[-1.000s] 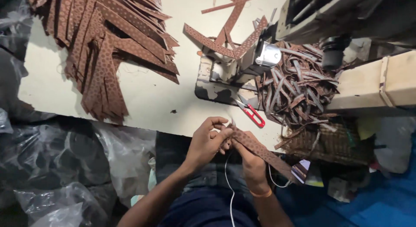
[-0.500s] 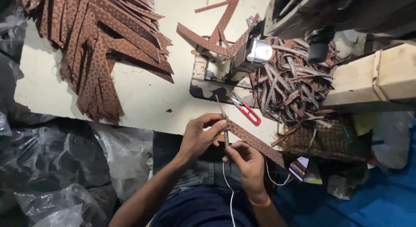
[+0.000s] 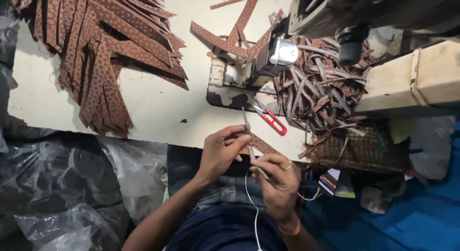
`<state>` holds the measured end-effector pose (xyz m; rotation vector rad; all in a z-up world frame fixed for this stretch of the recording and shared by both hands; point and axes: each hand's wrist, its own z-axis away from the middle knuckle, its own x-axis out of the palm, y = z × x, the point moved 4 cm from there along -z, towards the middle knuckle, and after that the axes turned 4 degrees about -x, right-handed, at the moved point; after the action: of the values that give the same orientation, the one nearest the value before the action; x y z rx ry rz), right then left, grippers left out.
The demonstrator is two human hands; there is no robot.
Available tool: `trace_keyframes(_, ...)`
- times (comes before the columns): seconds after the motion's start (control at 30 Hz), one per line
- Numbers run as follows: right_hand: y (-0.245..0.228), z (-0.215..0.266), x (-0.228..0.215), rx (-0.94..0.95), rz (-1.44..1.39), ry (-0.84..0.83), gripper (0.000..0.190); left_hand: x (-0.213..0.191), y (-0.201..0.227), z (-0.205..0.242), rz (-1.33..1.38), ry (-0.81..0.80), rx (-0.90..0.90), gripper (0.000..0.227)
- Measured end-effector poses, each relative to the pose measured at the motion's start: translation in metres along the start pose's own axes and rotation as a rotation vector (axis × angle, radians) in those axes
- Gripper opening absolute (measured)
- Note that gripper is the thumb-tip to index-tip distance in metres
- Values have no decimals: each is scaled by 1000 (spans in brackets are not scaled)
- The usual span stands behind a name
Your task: Stitching together or finishing decorative leather straps for shoes using an industrial sewing machine.
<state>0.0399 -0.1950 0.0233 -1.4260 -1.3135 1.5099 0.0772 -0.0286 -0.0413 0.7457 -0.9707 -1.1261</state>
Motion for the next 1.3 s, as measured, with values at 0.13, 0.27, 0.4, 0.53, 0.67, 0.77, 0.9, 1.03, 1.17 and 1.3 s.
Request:
trace_keyframes(0.13,2,-21,-23,71,28,110,14,13,-21,14,12,-195,-101,33)
trace_keyframes(0.27,24,-28,-31,285,-135,53,10,20,-18,30,-73,-314,-70,34)
trace_keyframes(0.4,30,-27,-28,387,-224,33,8,21,-11,40,-164,-240,27,36)
trace_keyframes(0.53,13,-42,-29,150,-288,-26,8,17,-13,42,-183,-209,68,33)
trace_keyframes(0.67,30,-36,-30,337,-397,-77,10,17,-12,43,-177,-229,51,34)
trace_keyframes(0.77,33,-36,-30,340,-427,-93,9,15,-14,44,-209,-221,45,35)
trace_keyframes(0.9,37,-36,-32,341,-405,-62,8,16,-18,44,-256,-222,61,35)
trace_keyframes(1.03,35,-40,-29,358,-433,-26,19,19,-22,44,-200,-205,60,34)
trace_keyframes(1.17,32,-47,-30,291,-465,39,26,25,-28,50,-180,-120,172,25)
trace_keyframes(1.3,29,-52,-29,263,-475,63,28,25,-19,52,-301,-63,211,21)
